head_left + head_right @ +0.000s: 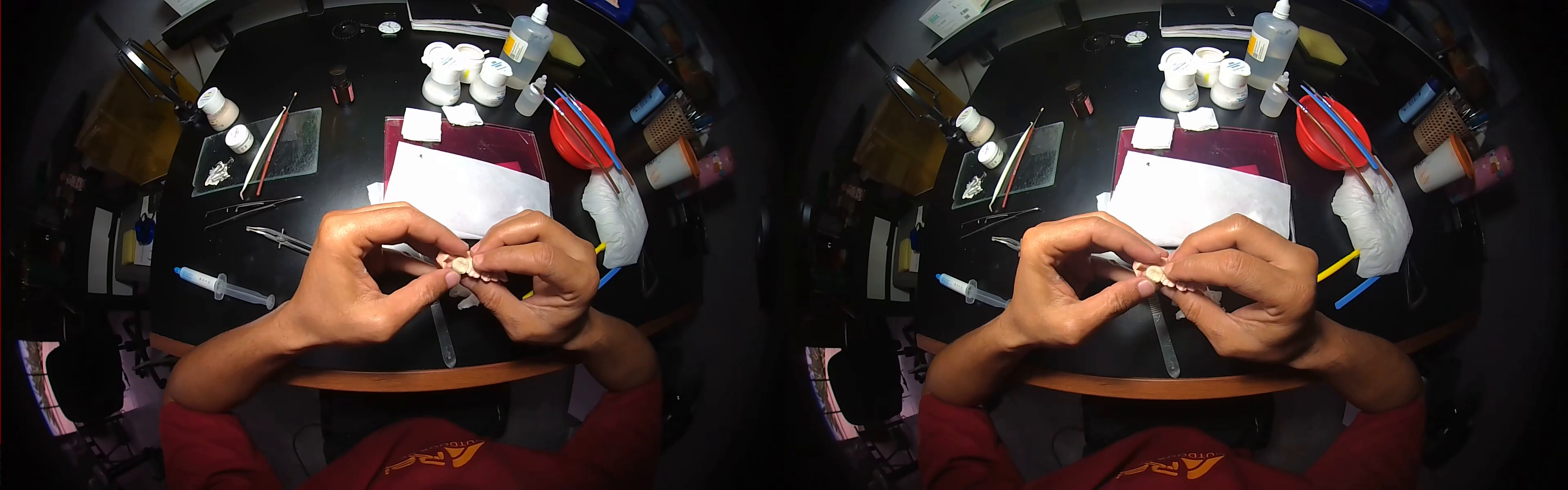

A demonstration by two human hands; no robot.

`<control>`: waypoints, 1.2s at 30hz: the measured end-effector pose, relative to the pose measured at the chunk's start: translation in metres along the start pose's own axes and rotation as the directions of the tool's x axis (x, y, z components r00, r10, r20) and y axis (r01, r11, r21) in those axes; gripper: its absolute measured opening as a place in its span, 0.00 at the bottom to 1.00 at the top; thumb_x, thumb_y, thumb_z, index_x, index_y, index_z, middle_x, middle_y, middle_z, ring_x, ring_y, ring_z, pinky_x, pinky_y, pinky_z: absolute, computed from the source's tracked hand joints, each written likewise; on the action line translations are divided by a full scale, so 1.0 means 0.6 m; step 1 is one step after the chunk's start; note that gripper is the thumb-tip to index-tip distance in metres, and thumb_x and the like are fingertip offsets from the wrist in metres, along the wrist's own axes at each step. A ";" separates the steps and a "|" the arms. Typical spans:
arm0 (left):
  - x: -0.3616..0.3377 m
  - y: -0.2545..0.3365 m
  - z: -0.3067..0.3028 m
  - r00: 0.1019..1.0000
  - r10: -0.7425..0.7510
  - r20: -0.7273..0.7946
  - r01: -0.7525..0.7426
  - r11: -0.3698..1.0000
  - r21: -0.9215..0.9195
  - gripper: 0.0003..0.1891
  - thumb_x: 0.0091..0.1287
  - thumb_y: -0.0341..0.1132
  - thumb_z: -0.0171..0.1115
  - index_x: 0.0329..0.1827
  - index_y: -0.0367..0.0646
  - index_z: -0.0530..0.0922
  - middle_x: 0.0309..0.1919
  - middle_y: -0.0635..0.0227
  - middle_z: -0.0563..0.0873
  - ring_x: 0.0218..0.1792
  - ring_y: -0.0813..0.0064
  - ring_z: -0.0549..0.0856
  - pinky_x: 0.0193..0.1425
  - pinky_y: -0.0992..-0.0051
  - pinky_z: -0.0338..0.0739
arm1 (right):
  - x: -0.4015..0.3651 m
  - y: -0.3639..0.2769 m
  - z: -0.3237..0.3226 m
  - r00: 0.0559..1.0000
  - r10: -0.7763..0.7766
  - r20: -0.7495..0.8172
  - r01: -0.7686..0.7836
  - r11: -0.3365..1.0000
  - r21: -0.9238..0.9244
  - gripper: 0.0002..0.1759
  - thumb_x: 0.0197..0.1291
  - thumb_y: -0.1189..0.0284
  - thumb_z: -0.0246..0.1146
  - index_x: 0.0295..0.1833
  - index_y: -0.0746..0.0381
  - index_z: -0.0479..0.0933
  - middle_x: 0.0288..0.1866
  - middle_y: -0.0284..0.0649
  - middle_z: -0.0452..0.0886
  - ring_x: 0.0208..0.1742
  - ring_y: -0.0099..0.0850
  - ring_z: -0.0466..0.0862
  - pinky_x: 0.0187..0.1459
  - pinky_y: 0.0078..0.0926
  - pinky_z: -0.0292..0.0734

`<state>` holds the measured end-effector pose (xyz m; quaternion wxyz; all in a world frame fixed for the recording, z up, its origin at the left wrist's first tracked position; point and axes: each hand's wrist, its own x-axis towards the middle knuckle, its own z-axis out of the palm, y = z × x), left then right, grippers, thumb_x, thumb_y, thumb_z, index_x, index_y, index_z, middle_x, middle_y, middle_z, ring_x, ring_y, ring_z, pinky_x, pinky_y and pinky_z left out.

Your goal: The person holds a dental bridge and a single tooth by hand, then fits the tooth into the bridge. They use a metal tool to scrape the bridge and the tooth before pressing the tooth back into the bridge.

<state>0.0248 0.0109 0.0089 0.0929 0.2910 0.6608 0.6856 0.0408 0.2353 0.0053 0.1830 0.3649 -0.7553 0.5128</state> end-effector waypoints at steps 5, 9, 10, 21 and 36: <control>-0.001 0.002 0.000 1.000 0.000 -0.007 0.000 1.000 -0.001 0.11 0.63 0.17 0.71 0.48 0.29 0.85 0.44 0.53 0.88 0.46 0.71 0.90 0.48 0.77 0.91 | 0.001 -0.001 -0.001 1.000 0.022 0.001 -0.022 1.000 0.016 0.16 0.48 0.86 0.78 0.44 0.66 0.86 0.40 0.43 0.87 0.35 0.25 0.88 0.33 0.18 0.82; 0.000 0.005 0.001 1.000 -0.018 -0.010 0.018 1.000 -0.010 0.10 0.64 0.18 0.71 0.48 0.28 0.85 0.44 0.54 0.89 0.46 0.72 0.90 0.47 0.77 0.90 | 0.002 -0.001 -0.002 0.999 0.033 0.011 -0.033 0.999 0.012 0.16 0.49 0.85 0.78 0.44 0.66 0.86 0.40 0.44 0.87 0.36 0.25 0.89 0.34 0.18 0.83; 0.000 0.004 0.000 1.000 -0.015 -0.009 0.015 1.000 -0.009 0.10 0.64 0.18 0.71 0.48 0.28 0.85 0.44 0.54 0.89 0.46 0.72 0.90 0.47 0.78 0.90 | 0.002 -0.001 -0.003 0.999 0.031 0.014 -0.031 0.999 0.008 0.16 0.49 0.85 0.78 0.44 0.66 0.85 0.39 0.44 0.88 0.36 0.26 0.89 0.34 0.18 0.83; 0.000 0.009 -0.001 0.999 -0.053 -0.005 0.053 0.999 -0.005 0.11 0.66 0.21 0.72 0.49 0.27 0.83 0.43 0.54 0.89 0.46 0.74 0.90 0.47 0.79 0.89 | 0.003 -0.003 -0.003 0.997 0.071 0.027 -0.072 0.997 0.023 0.16 0.53 0.82 0.78 0.47 0.68 0.85 0.41 0.47 0.90 0.39 0.30 0.92 0.39 0.21 0.86; -0.001 0.011 0.000 0.994 -0.105 -0.039 0.106 0.994 0.020 0.11 0.66 0.23 0.73 0.48 0.27 0.85 0.40 0.56 0.90 0.41 0.77 0.90 0.43 0.81 0.89 | -0.001 0.001 0.000 0.997 0.076 0.033 -0.078 0.996 0.038 0.16 0.55 0.82 0.77 0.49 0.69 0.84 0.42 0.49 0.89 0.41 0.31 0.92 0.40 0.22 0.87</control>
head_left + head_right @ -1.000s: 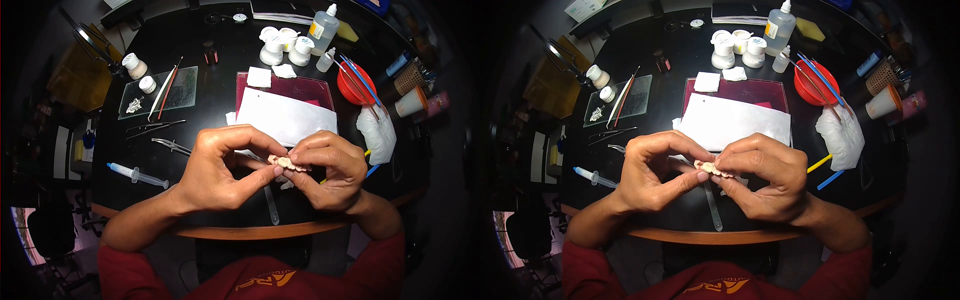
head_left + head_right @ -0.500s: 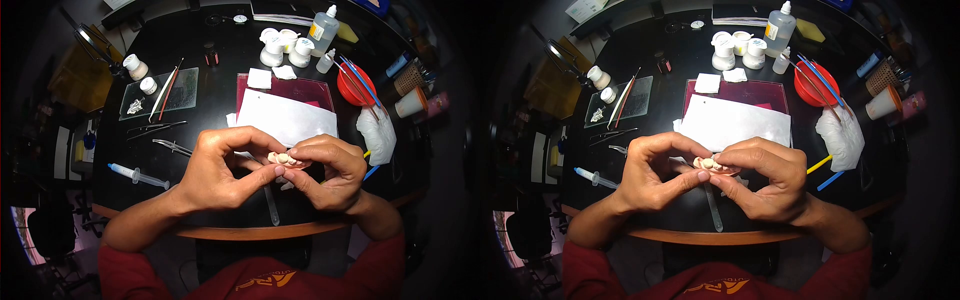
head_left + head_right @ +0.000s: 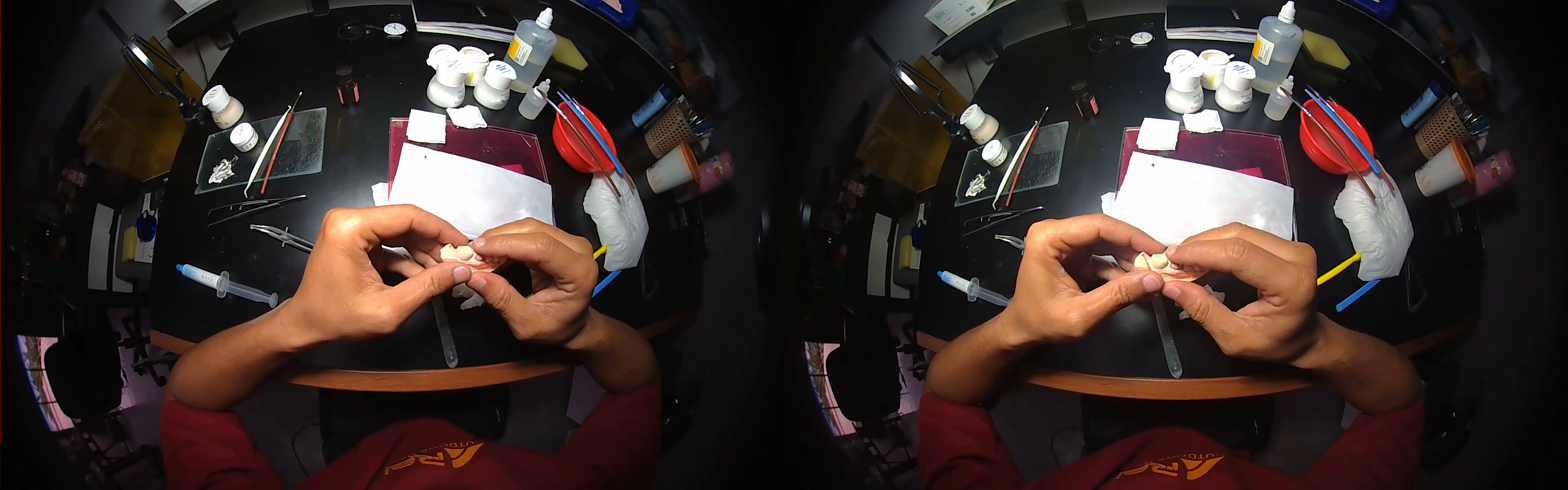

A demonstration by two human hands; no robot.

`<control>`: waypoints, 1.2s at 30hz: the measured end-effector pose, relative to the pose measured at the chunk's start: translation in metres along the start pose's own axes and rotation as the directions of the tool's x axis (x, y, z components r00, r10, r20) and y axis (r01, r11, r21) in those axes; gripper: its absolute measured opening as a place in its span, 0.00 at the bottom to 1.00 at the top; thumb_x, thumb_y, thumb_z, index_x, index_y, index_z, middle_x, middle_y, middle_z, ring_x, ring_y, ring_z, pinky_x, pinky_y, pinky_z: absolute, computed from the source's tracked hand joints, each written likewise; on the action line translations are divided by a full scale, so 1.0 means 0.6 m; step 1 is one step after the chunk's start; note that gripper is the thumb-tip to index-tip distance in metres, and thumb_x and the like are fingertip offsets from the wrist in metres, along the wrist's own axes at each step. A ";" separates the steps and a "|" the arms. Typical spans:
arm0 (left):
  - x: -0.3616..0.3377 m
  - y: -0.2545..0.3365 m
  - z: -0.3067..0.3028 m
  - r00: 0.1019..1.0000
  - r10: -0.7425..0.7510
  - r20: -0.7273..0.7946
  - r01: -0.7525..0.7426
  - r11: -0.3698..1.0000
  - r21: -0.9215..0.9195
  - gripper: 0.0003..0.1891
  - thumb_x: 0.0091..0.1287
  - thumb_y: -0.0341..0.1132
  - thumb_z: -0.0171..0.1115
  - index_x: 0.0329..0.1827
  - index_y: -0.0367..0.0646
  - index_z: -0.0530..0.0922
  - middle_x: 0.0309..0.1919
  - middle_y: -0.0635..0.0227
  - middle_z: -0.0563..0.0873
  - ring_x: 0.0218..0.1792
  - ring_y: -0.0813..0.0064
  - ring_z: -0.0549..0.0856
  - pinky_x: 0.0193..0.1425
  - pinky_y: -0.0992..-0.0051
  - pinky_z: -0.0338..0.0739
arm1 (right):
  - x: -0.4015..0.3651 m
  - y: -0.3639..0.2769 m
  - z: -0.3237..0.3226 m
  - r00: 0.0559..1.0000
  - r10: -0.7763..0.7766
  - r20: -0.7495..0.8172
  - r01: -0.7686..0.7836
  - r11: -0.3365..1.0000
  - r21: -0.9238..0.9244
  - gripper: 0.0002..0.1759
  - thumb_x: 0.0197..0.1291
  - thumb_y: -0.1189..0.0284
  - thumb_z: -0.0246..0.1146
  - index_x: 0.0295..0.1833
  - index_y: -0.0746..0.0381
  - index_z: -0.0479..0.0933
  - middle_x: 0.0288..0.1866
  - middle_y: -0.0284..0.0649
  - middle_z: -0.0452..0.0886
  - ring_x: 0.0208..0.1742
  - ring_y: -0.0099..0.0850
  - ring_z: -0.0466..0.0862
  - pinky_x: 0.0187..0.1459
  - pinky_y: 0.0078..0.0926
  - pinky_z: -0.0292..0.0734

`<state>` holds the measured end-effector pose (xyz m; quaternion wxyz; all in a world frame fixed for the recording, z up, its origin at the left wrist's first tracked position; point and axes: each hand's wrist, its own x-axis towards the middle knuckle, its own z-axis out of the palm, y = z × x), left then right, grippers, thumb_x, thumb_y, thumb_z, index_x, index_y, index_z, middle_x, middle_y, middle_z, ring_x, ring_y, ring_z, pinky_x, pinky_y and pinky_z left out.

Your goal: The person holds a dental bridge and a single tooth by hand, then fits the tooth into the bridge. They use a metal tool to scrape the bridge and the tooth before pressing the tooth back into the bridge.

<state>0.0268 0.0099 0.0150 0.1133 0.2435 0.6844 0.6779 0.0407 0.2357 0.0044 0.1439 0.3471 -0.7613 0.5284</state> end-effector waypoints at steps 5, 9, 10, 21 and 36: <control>0.000 -0.001 -0.002 1.000 0.015 0.005 -0.015 0.999 0.030 0.11 0.66 0.23 0.74 0.48 0.27 0.85 0.40 0.56 0.90 0.41 0.77 0.90 0.41 0.82 0.87 | 0.001 -0.002 -0.001 1.000 0.010 0.014 -0.010 1.000 0.002 0.14 0.56 0.81 0.77 0.48 0.69 0.84 0.41 0.49 0.89 0.41 0.31 0.92 0.40 0.22 0.87; -0.001 -0.001 -0.002 1.000 0.013 0.010 -0.014 0.999 0.042 0.11 0.66 0.23 0.74 0.48 0.27 0.85 0.40 0.56 0.90 0.40 0.78 0.90 0.41 0.82 0.87 | 0.004 -0.003 -0.001 1.000 0.011 0.022 -0.011 1.000 -0.012 0.14 0.57 0.81 0.77 0.48 0.69 0.84 0.41 0.49 0.89 0.40 0.31 0.92 0.40 0.22 0.87; -0.001 -0.001 -0.002 1.000 0.013 0.008 -0.013 0.999 0.041 0.11 0.66 0.23 0.74 0.48 0.27 0.85 0.40 0.56 0.90 0.40 0.78 0.90 0.41 0.82 0.87 | 0.004 -0.004 -0.001 1.000 0.012 0.024 -0.012 1.000 -0.013 0.13 0.57 0.81 0.76 0.48 0.70 0.84 0.41 0.49 0.89 0.40 0.31 0.92 0.40 0.22 0.87; -0.001 -0.001 0.000 0.999 0.042 -0.006 -0.042 0.998 0.038 0.11 0.65 0.23 0.74 0.48 0.28 0.85 0.40 0.57 0.91 0.40 0.79 0.90 0.41 0.83 0.86 | 0.005 -0.004 -0.001 0.999 -0.049 0.020 0.050 0.997 -0.055 0.14 0.56 0.82 0.76 0.48 0.71 0.83 0.41 0.49 0.88 0.38 0.30 0.91 0.39 0.23 0.86; -0.001 -0.003 0.001 0.997 0.063 -0.035 -0.062 0.998 0.014 0.12 0.61 0.22 0.78 0.46 0.32 0.88 0.39 0.60 0.90 0.40 0.78 0.90 0.41 0.82 0.85 | 0.007 -0.006 0.000 0.997 -0.077 0.009 0.077 0.994 -0.080 0.13 0.56 0.84 0.74 0.48 0.68 0.85 0.41 0.46 0.88 0.38 0.31 0.90 0.37 0.24 0.86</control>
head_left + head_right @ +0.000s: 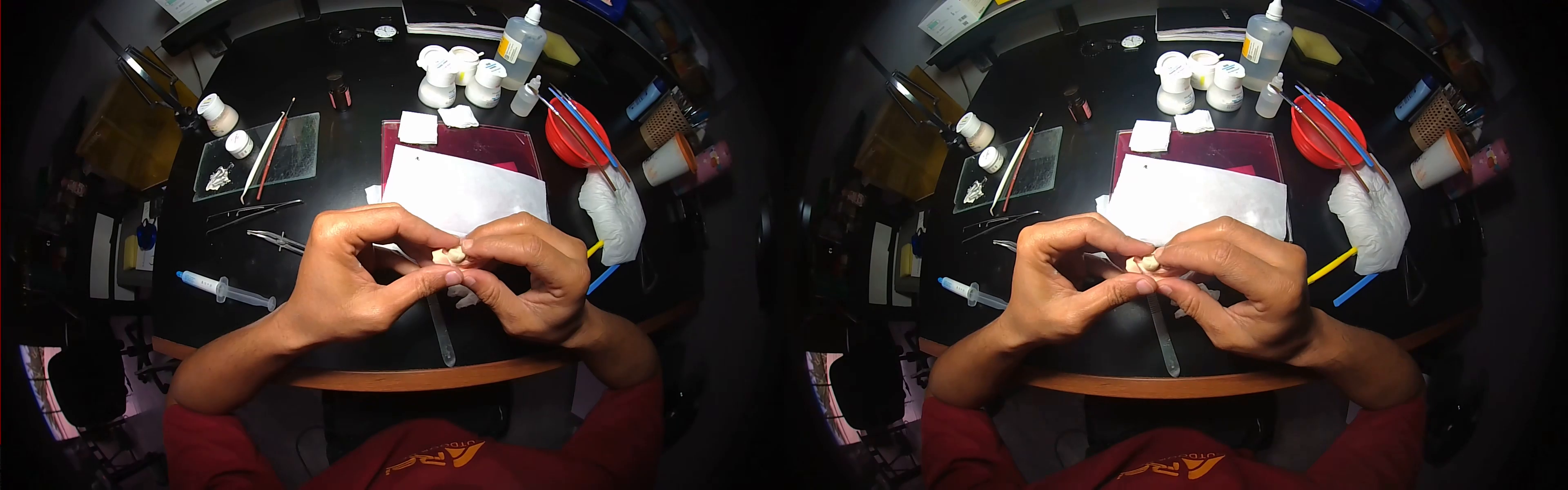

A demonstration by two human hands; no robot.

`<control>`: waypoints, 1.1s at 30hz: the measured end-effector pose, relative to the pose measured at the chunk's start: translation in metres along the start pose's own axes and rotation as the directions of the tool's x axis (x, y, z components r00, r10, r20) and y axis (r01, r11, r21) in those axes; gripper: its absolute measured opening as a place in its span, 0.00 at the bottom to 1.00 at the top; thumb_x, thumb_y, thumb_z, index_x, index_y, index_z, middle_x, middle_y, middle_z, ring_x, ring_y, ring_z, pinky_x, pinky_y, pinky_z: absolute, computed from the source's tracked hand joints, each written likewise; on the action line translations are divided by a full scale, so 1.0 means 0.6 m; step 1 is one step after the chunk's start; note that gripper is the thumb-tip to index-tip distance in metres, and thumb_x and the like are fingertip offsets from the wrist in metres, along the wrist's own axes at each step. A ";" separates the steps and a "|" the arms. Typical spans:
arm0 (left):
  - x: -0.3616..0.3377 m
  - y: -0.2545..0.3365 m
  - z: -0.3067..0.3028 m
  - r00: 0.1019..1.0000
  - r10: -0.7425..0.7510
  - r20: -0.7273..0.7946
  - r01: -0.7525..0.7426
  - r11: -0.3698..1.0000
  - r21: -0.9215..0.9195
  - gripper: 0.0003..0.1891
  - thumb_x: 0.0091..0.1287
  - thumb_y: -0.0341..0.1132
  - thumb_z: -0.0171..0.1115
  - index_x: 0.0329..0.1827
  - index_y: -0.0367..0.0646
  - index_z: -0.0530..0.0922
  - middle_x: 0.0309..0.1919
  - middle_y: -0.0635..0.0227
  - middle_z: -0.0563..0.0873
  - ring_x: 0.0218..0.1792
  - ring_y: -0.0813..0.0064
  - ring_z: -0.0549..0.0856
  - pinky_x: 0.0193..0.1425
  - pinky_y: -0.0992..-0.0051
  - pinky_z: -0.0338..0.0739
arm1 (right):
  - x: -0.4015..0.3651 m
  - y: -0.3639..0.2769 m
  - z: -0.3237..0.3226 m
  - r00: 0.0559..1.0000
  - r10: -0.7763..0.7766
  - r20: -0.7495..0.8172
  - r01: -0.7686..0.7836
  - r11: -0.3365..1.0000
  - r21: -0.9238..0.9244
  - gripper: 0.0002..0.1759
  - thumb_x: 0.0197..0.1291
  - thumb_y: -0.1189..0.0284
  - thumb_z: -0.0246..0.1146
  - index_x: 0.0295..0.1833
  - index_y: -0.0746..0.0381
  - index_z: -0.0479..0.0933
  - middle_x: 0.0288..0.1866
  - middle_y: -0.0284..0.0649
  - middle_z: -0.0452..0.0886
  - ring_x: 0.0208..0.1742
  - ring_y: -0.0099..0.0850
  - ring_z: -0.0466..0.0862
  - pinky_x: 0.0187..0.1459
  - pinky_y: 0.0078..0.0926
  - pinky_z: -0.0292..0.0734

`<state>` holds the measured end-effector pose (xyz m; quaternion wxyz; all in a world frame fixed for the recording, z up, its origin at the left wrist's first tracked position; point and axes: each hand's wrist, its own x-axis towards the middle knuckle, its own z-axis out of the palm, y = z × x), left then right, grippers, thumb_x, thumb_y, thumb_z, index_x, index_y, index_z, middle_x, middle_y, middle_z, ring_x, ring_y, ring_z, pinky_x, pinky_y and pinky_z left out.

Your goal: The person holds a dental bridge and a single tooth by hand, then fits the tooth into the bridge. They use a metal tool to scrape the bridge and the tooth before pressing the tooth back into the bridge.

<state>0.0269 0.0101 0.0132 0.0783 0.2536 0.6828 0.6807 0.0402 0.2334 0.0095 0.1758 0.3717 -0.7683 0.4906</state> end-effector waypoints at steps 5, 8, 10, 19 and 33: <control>0.000 -0.002 -0.001 1.000 0.016 0.006 -0.016 1.000 0.016 0.12 0.60 0.23 0.78 0.46 0.32 0.88 0.39 0.60 0.90 0.40 0.78 0.90 0.41 0.81 0.85 | 0.001 0.000 -0.001 1.000 -0.003 -0.002 0.003 1.000 0.007 0.13 0.56 0.83 0.74 0.48 0.68 0.85 0.41 0.46 0.88 0.38 0.31 0.90 0.37 0.24 0.86; 0.000 -0.002 0.000 1.000 0.003 0.003 -0.003 1.000 0.003 0.12 0.61 0.23 0.78 0.46 0.32 0.88 0.39 0.60 0.90 0.40 0.78 0.90 0.42 0.81 0.85 | 0.000 0.000 0.000 1.000 0.004 -0.005 -0.004 1.000 0.008 0.13 0.56 0.83 0.74 0.48 0.68 0.85 0.41 0.46 0.89 0.38 0.31 0.90 0.38 0.24 0.86; 0.000 -0.002 0.000 1.000 0.000 0.005 0.000 1.000 0.005 0.11 0.61 0.23 0.78 0.46 0.32 0.88 0.39 0.60 0.90 0.40 0.79 0.90 0.42 0.81 0.86 | 0.000 0.001 0.000 1.000 0.001 -0.004 -0.001 1.000 0.004 0.13 0.57 0.83 0.74 0.48 0.69 0.85 0.41 0.47 0.89 0.38 0.30 0.90 0.38 0.23 0.86; 0.000 0.000 -0.001 1.000 -0.021 0.012 0.021 1.000 -0.023 0.11 0.62 0.23 0.77 0.46 0.31 0.87 0.39 0.59 0.91 0.39 0.79 0.90 0.42 0.81 0.86 | 0.001 -0.002 -0.001 1.000 0.012 0.001 -0.012 1.000 0.005 0.12 0.57 0.83 0.74 0.48 0.69 0.85 0.41 0.47 0.89 0.38 0.30 0.90 0.38 0.23 0.86; 0.002 0.007 0.001 0.999 -0.037 -0.007 0.037 0.999 0.007 0.12 0.62 0.24 0.78 0.46 0.30 0.87 0.40 0.58 0.91 0.39 0.79 0.90 0.42 0.82 0.86 | -0.017 0.007 0.009 0.976 0.207 -0.069 -0.191 0.963 0.189 0.24 0.58 0.80 0.77 0.60 0.69 0.81 0.45 0.48 0.89 0.46 0.32 0.92 0.41 0.22 0.88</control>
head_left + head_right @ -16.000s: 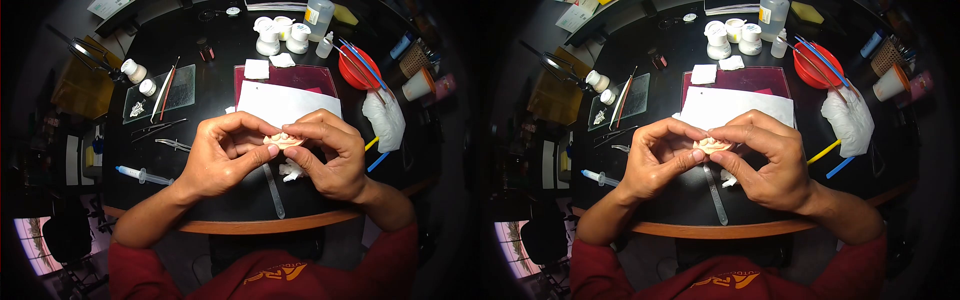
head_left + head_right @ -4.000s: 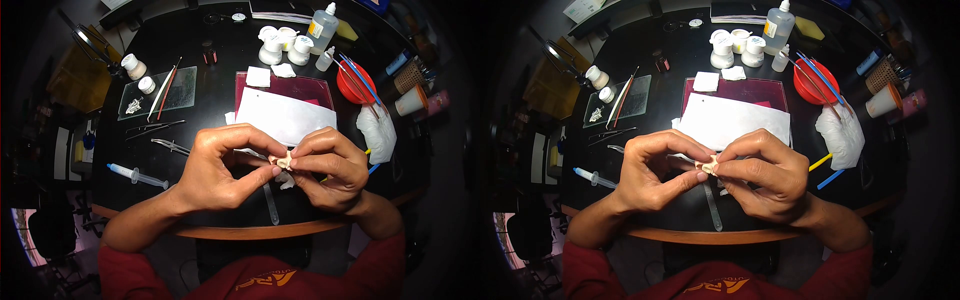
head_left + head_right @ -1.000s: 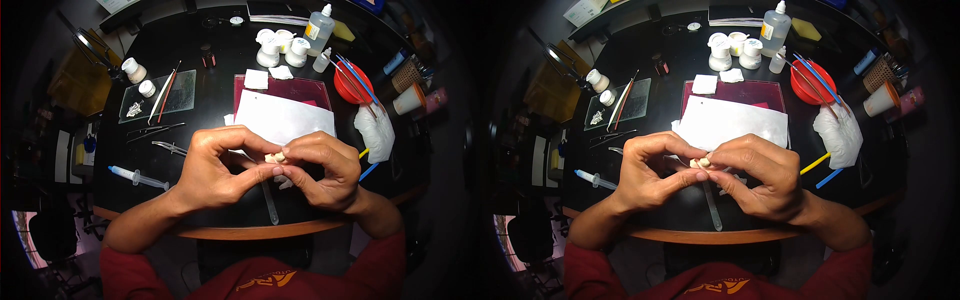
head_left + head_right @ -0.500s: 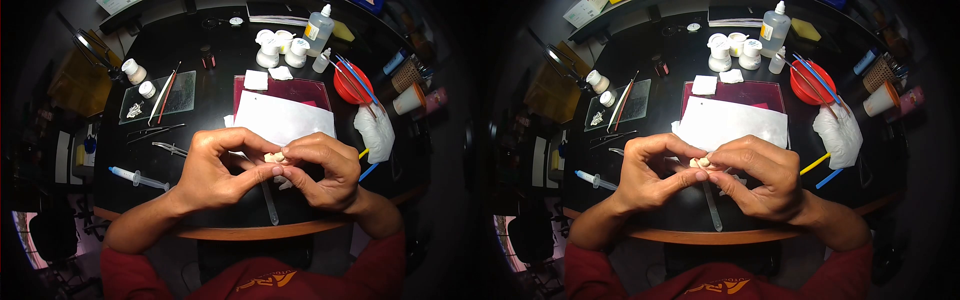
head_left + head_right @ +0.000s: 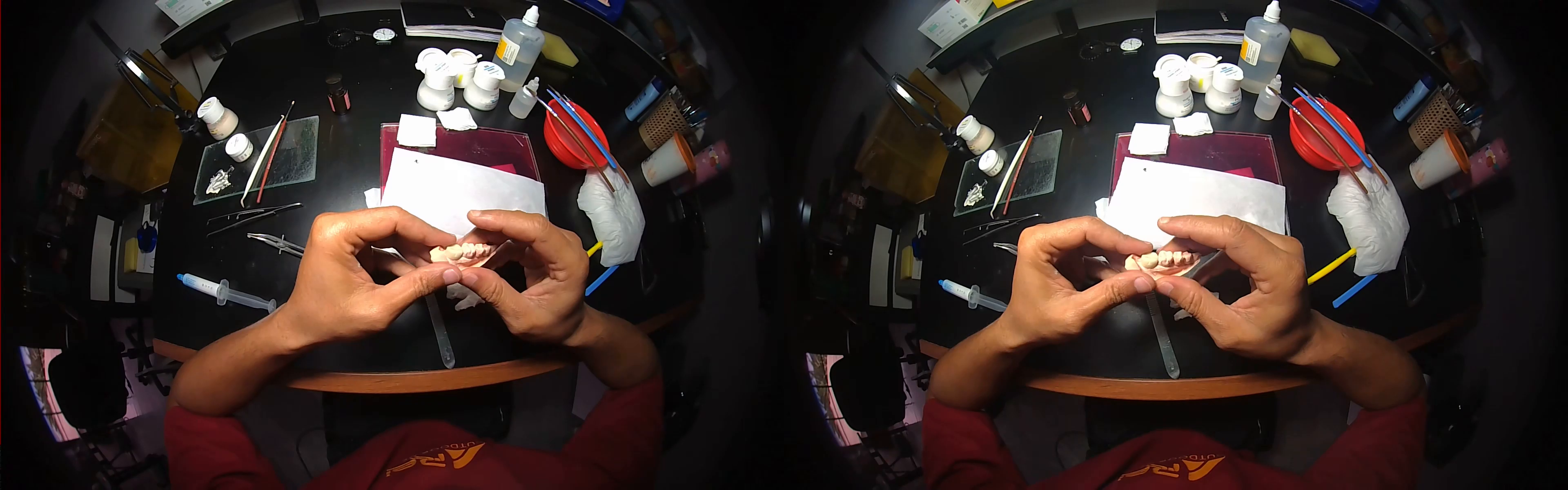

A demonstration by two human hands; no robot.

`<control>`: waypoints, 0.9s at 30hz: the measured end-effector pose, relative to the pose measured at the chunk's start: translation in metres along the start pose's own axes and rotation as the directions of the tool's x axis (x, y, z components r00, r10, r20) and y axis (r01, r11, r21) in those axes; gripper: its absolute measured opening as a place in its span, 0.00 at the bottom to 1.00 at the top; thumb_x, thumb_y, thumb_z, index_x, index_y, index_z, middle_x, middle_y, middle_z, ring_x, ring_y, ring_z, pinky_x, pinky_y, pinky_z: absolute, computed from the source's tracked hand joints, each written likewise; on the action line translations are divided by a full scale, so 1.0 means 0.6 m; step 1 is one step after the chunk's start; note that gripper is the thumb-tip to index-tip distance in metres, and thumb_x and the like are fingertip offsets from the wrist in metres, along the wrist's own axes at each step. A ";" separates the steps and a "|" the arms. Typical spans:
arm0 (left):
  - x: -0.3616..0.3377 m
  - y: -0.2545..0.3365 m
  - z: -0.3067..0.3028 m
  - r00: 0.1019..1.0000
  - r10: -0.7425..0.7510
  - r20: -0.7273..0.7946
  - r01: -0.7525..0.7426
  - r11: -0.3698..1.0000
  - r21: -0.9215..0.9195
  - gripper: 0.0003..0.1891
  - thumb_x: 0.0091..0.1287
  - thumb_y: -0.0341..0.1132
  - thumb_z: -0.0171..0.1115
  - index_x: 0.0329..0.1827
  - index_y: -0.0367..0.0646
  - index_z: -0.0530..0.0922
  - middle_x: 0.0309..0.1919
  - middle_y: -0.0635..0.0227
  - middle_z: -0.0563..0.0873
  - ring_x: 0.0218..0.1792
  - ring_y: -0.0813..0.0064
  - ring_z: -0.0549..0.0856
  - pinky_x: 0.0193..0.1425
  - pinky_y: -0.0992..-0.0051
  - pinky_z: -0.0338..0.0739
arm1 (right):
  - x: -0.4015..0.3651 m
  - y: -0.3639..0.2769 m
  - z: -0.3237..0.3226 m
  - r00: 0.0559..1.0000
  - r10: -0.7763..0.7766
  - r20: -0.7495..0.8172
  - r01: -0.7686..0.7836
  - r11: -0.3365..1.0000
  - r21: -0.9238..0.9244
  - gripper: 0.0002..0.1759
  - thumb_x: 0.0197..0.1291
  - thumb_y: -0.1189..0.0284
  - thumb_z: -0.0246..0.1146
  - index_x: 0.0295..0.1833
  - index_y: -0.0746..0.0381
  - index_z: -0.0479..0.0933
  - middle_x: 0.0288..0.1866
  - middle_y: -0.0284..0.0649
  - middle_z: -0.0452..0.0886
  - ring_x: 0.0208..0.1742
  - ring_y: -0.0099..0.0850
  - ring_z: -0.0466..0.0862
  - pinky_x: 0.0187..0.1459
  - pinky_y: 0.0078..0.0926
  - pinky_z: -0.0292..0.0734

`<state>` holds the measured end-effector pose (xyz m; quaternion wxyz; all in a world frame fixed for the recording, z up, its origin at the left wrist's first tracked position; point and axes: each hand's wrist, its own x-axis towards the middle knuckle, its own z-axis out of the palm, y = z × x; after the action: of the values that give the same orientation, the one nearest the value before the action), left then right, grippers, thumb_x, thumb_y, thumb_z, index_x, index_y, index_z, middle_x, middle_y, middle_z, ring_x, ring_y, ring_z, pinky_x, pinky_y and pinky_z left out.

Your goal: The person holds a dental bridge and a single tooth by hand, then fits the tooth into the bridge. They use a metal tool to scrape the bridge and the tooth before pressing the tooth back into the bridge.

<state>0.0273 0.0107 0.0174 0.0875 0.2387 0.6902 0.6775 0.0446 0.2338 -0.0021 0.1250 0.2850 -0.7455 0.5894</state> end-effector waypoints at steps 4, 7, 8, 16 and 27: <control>0.000 -0.004 0.000 1.000 0.004 -0.002 -0.004 1.000 -0.023 0.12 0.63 0.25 0.78 0.46 0.31 0.87 0.40 0.58 0.91 0.39 0.79 0.90 0.42 0.82 0.85 | 0.002 -0.005 -0.004 1.000 0.002 0.020 -0.001 0.999 -0.051 0.23 0.57 0.78 0.78 0.58 0.69 0.82 0.43 0.47 0.89 0.44 0.31 0.92 0.42 0.22 0.86; 0.000 -0.004 -0.002 1.000 0.008 0.007 -0.008 1.000 0.007 0.12 0.63 0.25 0.78 0.46 0.31 0.87 0.39 0.58 0.91 0.39 0.79 0.90 0.42 0.82 0.85 | 0.001 -0.003 -0.003 1.000 -0.009 0.012 0.009 0.998 -0.061 0.23 0.57 0.77 0.79 0.57 0.69 0.82 0.42 0.47 0.90 0.42 0.32 0.92 0.42 0.23 0.85; 0.000 -0.004 -0.002 1.000 0.003 0.006 -0.003 1.000 0.007 0.12 0.63 0.25 0.78 0.47 0.31 0.87 0.39 0.58 0.91 0.39 0.79 0.90 0.42 0.82 0.85 | 0.002 -0.004 -0.003 1.000 -0.018 0.020 0.020 0.997 -0.072 0.22 0.57 0.77 0.79 0.57 0.69 0.83 0.42 0.47 0.90 0.42 0.32 0.92 0.41 0.23 0.85; -0.001 -0.005 -0.003 1.000 0.004 0.014 -0.004 1.000 -0.004 0.12 0.64 0.25 0.77 0.48 0.30 0.86 0.39 0.57 0.92 0.38 0.79 0.90 0.41 0.82 0.85 | 0.010 -0.007 -0.009 0.994 -0.077 0.081 0.086 0.990 -0.110 0.16 0.58 0.78 0.78 0.51 0.69 0.84 0.41 0.48 0.89 0.40 0.31 0.92 0.39 0.22 0.86; -0.002 -0.004 -0.003 1.000 0.003 0.020 -0.003 1.000 -0.010 0.12 0.64 0.24 0.76 0.48 0.29 0.86 0.39 0.57 0.91 0.37 0.80 0.90 0.41 0.83 0.86 | 0.014 -0.011 -0.009 0.992 -0.090 0.094 0.100 0.989 -0.110 0.14 0.59 0.78 0.77 0.49 0.69 0.85 0.41 0.48 0.89 0.39 0.30 0.91 0.38 0.22 0.86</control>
<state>0.0268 0.0085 0.0152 0.0948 0.2460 0.6855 0.6787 0.0408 0.2357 0.0088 0.1361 0.3383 -0.7684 0.5258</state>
